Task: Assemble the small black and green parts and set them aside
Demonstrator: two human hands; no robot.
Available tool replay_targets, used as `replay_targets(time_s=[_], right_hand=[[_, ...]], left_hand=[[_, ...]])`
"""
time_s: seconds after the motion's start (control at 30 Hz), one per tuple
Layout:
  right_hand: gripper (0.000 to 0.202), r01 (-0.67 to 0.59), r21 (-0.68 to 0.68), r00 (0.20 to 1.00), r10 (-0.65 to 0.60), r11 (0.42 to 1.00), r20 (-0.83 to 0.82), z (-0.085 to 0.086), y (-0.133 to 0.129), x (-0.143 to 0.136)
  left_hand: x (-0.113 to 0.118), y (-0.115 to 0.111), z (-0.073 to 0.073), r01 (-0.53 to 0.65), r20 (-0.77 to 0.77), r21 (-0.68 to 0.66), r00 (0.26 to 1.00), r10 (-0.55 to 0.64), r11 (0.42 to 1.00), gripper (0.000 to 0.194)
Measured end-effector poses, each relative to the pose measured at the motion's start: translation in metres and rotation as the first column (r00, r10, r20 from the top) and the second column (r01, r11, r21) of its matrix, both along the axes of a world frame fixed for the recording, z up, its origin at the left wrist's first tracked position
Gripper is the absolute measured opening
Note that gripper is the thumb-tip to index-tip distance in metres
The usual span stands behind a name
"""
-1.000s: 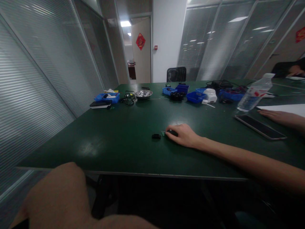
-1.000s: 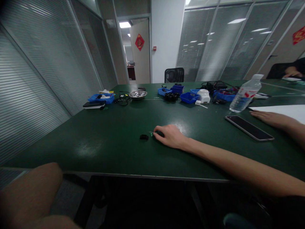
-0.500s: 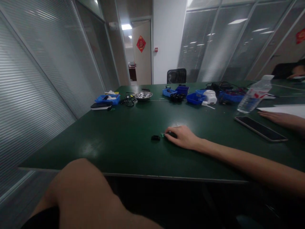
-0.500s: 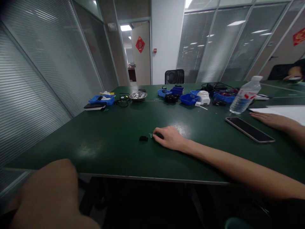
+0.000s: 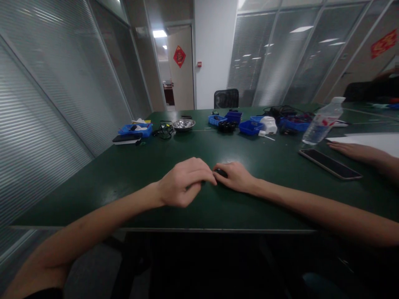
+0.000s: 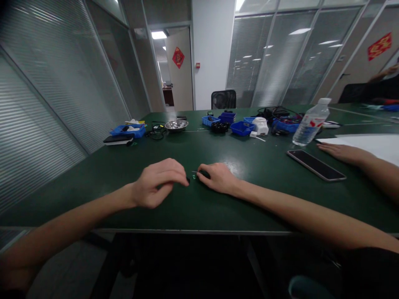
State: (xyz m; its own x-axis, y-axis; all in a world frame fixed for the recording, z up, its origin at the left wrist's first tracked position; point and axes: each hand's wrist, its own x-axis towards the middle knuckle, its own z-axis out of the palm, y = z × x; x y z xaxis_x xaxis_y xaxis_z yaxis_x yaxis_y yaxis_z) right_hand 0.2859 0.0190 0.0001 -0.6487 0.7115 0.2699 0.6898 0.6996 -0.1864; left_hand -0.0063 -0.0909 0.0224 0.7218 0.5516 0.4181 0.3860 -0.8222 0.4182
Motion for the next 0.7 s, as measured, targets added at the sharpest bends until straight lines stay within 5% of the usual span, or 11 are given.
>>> replay_targets(time_s=[0.07, 0.13, 0.3, 0.53, 0.7], right_hand=[[0.033, 0.065, -0.006, 0.998, -0.065, 0.998, 0.009, 0.0, 0.002, 0.001], [0.034, 0.129, -0.015, 0.991, -0.129, 0.991, 0.019, 0.001, 0.004, 0.001], [0.035, 0.167, -0.036, 0.986, -0.166, 0.985, 0.035, 0.004, 0.005, 0.0], [0.036, 0.178, 0.0, 0.982, -0.178, 0.984, 0.058, 0.003, 0.004, 0.0], [0.035, 0.151, -0.04, 0.988, -0.15, 0.988, 0.039, 0.004, 0.005, 0.001]], left_hand=[[0.019, 0.059, 0.023, -0.027, -0.105, 0.025, 0.994, 0.03, 0.999, 0.03], [0.021, 0.085, 0.019, -0.085, -0.178, -0.025, 0.981, 0.079, 0.996, 0.03], [0.009, 0.085, -0.013, -0.055, -0.139, -0.138, 0.99, 0.036, 0.989, 0.022], [0.022, 0.091, -0.006, 0.153, -0.108, -0.189, 0.979, -0.175, 0.97, 0.023], [-0.044, 0.119, -0.015, -0.054, -0.156, -0.14, 0.987, 0.032, 0.989, 0.032]])
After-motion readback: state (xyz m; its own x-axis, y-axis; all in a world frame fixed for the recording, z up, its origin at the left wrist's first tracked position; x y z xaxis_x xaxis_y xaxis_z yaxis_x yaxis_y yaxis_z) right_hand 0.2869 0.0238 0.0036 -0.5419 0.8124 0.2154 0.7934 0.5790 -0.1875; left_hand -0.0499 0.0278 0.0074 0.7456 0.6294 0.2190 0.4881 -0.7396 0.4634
